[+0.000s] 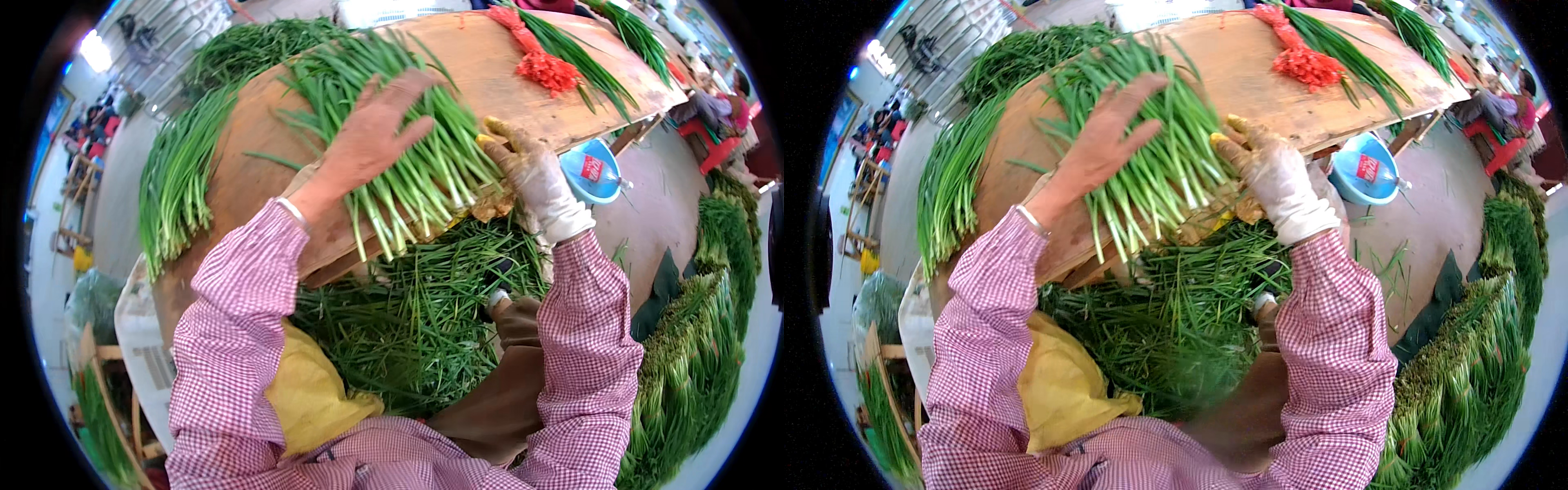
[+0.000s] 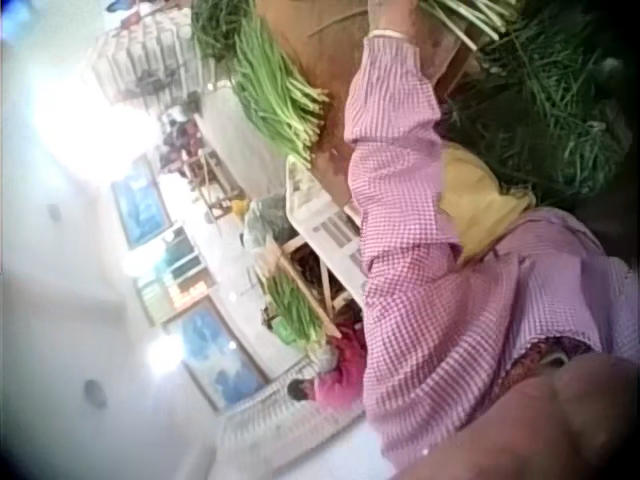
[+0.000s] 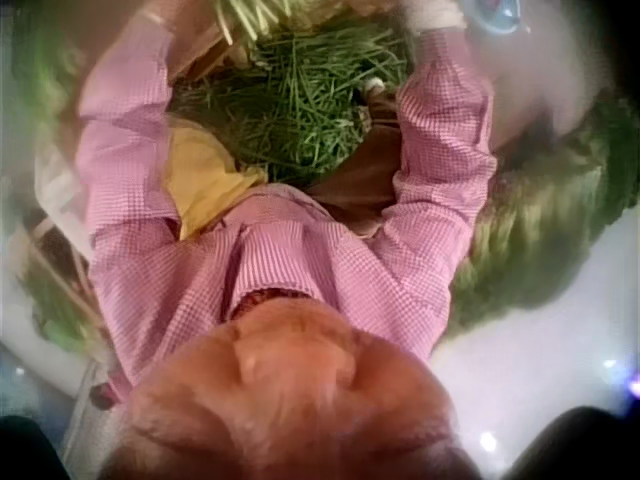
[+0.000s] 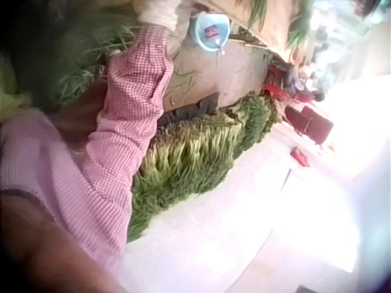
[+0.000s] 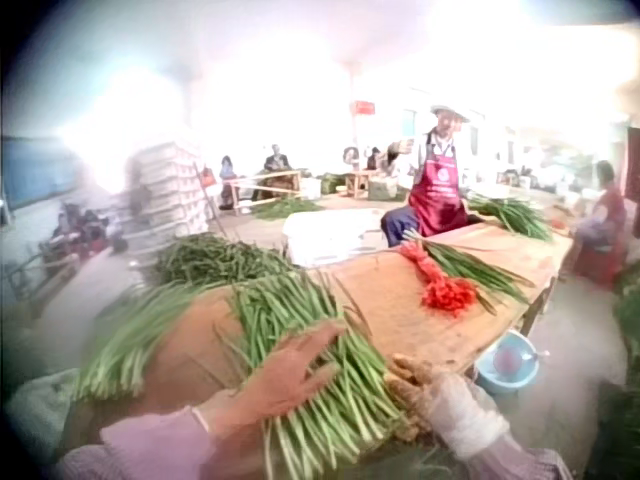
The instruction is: The person sorts green chives by hand and secures them into bunches using rubber bands on a wooden table.
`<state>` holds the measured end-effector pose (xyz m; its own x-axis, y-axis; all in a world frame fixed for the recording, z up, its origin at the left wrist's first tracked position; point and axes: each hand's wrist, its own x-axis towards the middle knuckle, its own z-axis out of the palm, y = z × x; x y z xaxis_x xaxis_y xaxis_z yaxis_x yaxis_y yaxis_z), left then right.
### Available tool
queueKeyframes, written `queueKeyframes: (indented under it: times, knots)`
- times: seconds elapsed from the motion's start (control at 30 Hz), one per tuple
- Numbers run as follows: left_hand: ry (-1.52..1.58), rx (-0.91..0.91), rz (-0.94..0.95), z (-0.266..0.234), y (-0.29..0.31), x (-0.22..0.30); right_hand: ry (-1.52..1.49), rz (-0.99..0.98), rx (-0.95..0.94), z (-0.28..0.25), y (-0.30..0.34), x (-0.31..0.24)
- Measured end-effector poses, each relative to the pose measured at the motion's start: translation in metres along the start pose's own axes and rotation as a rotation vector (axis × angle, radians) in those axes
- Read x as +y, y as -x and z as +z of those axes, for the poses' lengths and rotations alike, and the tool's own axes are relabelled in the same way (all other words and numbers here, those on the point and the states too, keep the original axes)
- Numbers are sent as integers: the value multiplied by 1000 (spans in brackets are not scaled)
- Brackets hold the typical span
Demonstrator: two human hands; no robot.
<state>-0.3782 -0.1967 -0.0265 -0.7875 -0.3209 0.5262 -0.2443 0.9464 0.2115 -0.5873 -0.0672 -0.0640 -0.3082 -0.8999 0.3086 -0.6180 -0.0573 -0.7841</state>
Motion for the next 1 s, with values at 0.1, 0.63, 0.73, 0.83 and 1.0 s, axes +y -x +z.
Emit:
queueKeyframes:
  times: [0.1,0.63,0.73,0.83,1.0]
  knots:
    - [186,71,-234,-33,58,-8,87,-20,-58,8,-9,-5]
    - [362,6,-560,-19,102,9,314,16,-84,28,38,-66]
    - [344,56,-533,-38,128,12,190,-172,19,12,40,-44]
    - [337,73,-477,-45,150,26,23,-33,103,-1,60,-59]
    - [203,-31,-365,-44,155,54,-539,68,-308,14,123,-92]
